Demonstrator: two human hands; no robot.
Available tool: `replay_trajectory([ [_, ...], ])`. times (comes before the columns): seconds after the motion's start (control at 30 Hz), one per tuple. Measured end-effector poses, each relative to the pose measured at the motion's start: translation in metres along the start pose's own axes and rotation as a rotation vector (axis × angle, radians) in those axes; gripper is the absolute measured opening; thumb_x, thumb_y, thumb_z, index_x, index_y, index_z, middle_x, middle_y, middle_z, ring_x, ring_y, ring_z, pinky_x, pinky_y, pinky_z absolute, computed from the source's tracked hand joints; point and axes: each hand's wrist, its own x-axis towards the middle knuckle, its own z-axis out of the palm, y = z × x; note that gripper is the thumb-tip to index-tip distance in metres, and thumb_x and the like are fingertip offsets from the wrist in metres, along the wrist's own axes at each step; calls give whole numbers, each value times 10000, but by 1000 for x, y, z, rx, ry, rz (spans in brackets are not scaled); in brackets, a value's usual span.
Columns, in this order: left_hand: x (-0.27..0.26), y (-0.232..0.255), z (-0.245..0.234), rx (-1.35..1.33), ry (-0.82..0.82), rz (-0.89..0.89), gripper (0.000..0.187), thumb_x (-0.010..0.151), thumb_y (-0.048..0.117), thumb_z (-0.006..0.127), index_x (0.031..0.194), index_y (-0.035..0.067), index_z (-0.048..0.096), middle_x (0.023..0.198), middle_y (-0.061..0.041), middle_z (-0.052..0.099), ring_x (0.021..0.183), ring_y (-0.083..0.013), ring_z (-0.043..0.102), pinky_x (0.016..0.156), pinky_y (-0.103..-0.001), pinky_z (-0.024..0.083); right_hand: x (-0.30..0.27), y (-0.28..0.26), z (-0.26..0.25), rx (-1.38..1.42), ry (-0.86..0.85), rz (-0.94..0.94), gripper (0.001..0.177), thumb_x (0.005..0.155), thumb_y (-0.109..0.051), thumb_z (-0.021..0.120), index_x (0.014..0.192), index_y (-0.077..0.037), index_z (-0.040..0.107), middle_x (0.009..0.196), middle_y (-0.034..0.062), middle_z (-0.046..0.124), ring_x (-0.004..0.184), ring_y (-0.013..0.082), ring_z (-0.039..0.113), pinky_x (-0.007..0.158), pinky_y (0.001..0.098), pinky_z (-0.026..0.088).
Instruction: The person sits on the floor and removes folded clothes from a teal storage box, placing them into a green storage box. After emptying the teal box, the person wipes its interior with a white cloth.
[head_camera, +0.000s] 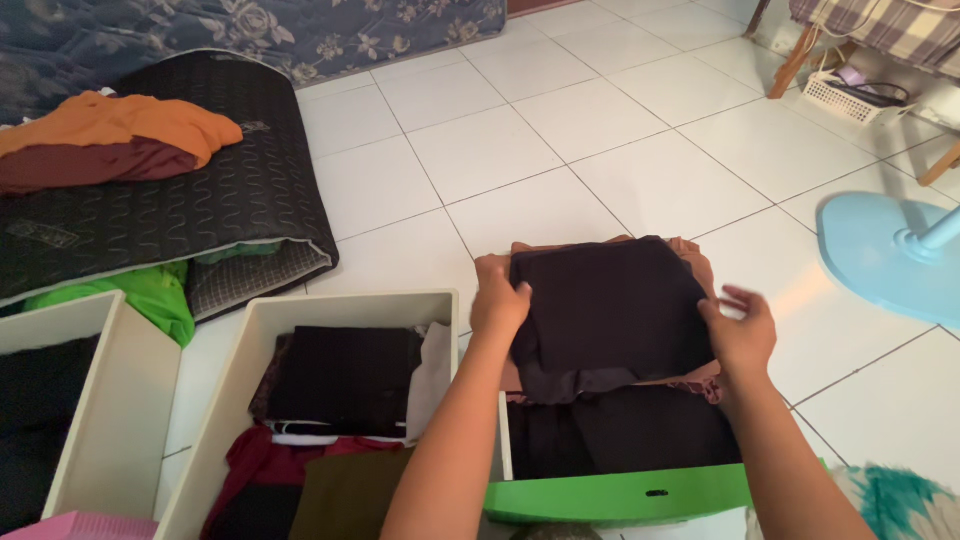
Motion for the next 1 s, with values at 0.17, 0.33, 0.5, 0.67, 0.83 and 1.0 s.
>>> replay_trajectory([
  [0.17, -27, 41, -1, 137, 386, 545, 258, 955, 149, 597, 1185, 74, 685, 1276, -145, 681, 1242, -352, 591, 1109, -453, 429, -7, -26, 17, -423, 167, -812, 484, 975, -114, 643, 1455, -85, 587, 1537, 237, 550, 1501, 478, 449, 1286, 573, 329],
  [0.33, -55, 63, 46, 312, 216, 808, 412, 950, 227, 562, 1351, 218, 657, 1516, -152, 535, 1446, -372, 413, 1185, -592, 269, -13, -14, 56, -701, -50, -844, 593, 986, -350, 541, 1564, -265, 437, 1641, 194, 398, 1510, 458, 292, 1203, 629, 221],
  [0.5, -48, 44, 54, 336, -56, 569, 445, 1000, 397, 483, 1440, 392, 546, 1607, -50, 385, 1512, -333, 283, 1235, -577, 117, -11, 22, 73, -784, -236, -667, 603, 980, -546, 438, 1563, -408, 376, 1629, 85, 361, 1530, 372, 248, 1206, 606, 182],
  [0.67, -3, 37, 34, 526, -201, 206, 488, 1053, 406, 359, 1536, 361, 417, 1683, -20, 215, 1560, -335, 113, 1224, -632, -48, -2, 40, 80, -852, -264, -656, 633, 969, -580, 421, 1577, -436, 321, 1642, 62, 332, 1540, 361, 222, 1203, 601, 183],
  [0.83, 22, -6, -3, 872, 39, 56, 580, 1084, 453, 304, 1559, 138, 411, 1721, -69, 65, 1577, -274, -78, 1203, -573, -124, 0, 52, 89, -954, -240, -640, 649, 980, -631, 354, 1596, -456, 245, 1662, 51, 285, 1542, 359, 197, 1201, 610, 172],
  [1.0, 2, -56, -52, 736, 40, 80, 544, 1052, 387, 353, 1556, 193, 413, 1739, -50, 67, 1589, -270, -84, 1226, -581, -109, 3, 61, 97, -1072, -181, -621, 652, 974, -663, 306, 1595, -482, 218, 1680, 55, 249, 1551, 375, 153, 1180, 654, 123],
])
